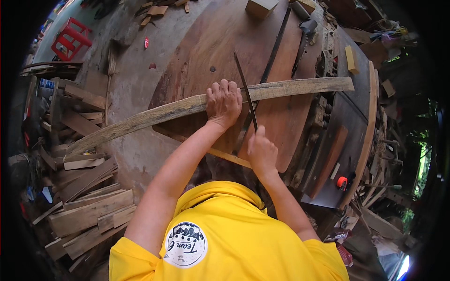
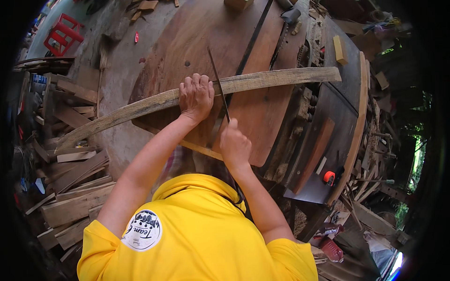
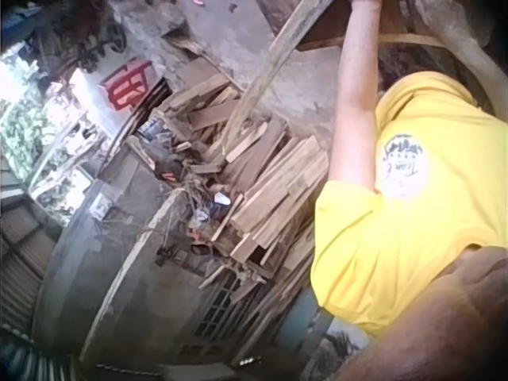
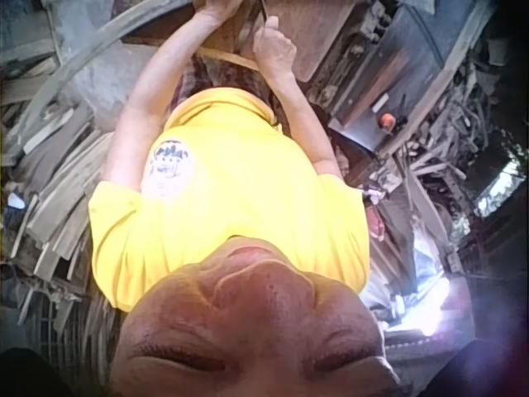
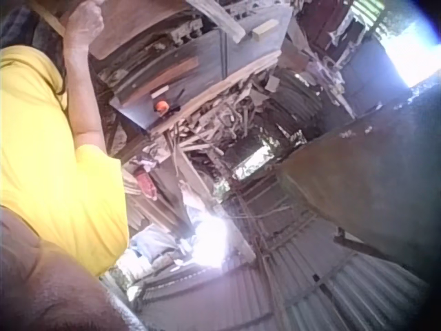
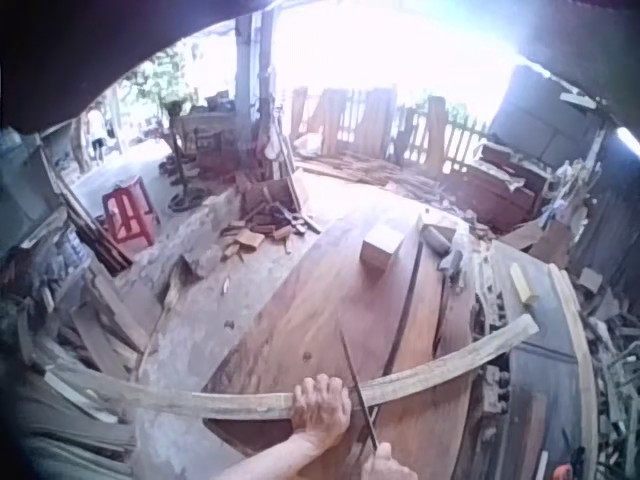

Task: The person saws a wooden plank using a saw blade, retrieves a pencil and a tape measure, and measures the plank while marking it with the pencil.

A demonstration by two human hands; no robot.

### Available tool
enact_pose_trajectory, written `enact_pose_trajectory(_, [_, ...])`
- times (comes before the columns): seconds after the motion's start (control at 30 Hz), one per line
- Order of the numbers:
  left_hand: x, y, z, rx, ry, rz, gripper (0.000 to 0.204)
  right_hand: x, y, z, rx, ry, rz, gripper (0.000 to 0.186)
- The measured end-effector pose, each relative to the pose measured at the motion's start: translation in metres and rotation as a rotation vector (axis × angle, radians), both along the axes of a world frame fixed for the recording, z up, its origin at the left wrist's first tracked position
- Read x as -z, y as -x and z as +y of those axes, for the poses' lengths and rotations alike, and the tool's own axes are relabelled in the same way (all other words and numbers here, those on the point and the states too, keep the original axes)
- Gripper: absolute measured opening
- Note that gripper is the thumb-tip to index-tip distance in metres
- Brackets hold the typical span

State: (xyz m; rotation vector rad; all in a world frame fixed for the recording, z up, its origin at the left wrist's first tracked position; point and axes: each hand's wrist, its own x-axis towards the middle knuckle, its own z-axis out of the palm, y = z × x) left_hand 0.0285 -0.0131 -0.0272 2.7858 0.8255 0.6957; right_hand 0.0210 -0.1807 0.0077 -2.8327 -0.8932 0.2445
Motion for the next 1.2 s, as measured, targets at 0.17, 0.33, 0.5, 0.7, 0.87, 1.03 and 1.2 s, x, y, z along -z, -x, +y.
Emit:
enact_pose_trajectory(0.17, [0.0, -0.005, -0.004, 0.026, 0.005, 0.037, 0.015, 0.02, -0.038, 0.038, -0.035, -0.103, -0.08, 0.016])
enact_pose_trajectory(0.33, [0.003, 0.003, -0.002, 0.004, -0.02, 0.008, 0.015, 0.002, 0.012, -0.015, 0.0, 0.005, 0.057, 0.018])
enact_pose_trajectory(0.5, [0.002, -0.004, -0.003, 0.012, -0.022, 0.017, 0.016, 0.017, -0.035, 0.042, -0.004, -0.081, -0.028, 0.018])
enact_pose_trajectory(0.7, [0.0, 0.0, 0.002, -0.004, -0.032, 0.02, 0.017, -0.006, 0.012, -0.005, 0.006, 0.038, 0.066, 0.017])
enact_pose_trajectory(0.87, [0.001, -0.004, -0.003, 0.024, -0.039, 0.014, 0.017, 0.015, -0.035, 0.042, -0.01, -0.152, -0.03, 0.019])
enact_pose_trajectory(1.03, [0.003, 0.002, -0.001, -0.014, -0.054, 0.024, 0.018, -0.007, 0.003, 0.005, 0.011, -0.017, 0.124, 0.017])
enact_pose_trajectory(1.2, [-0.001, -0.002, -0.003, 0.007, -0.043, 0.035, 0.018, 0.005, -0.025, 0.031, 0.004, -0.051, 0.016, 0.017])
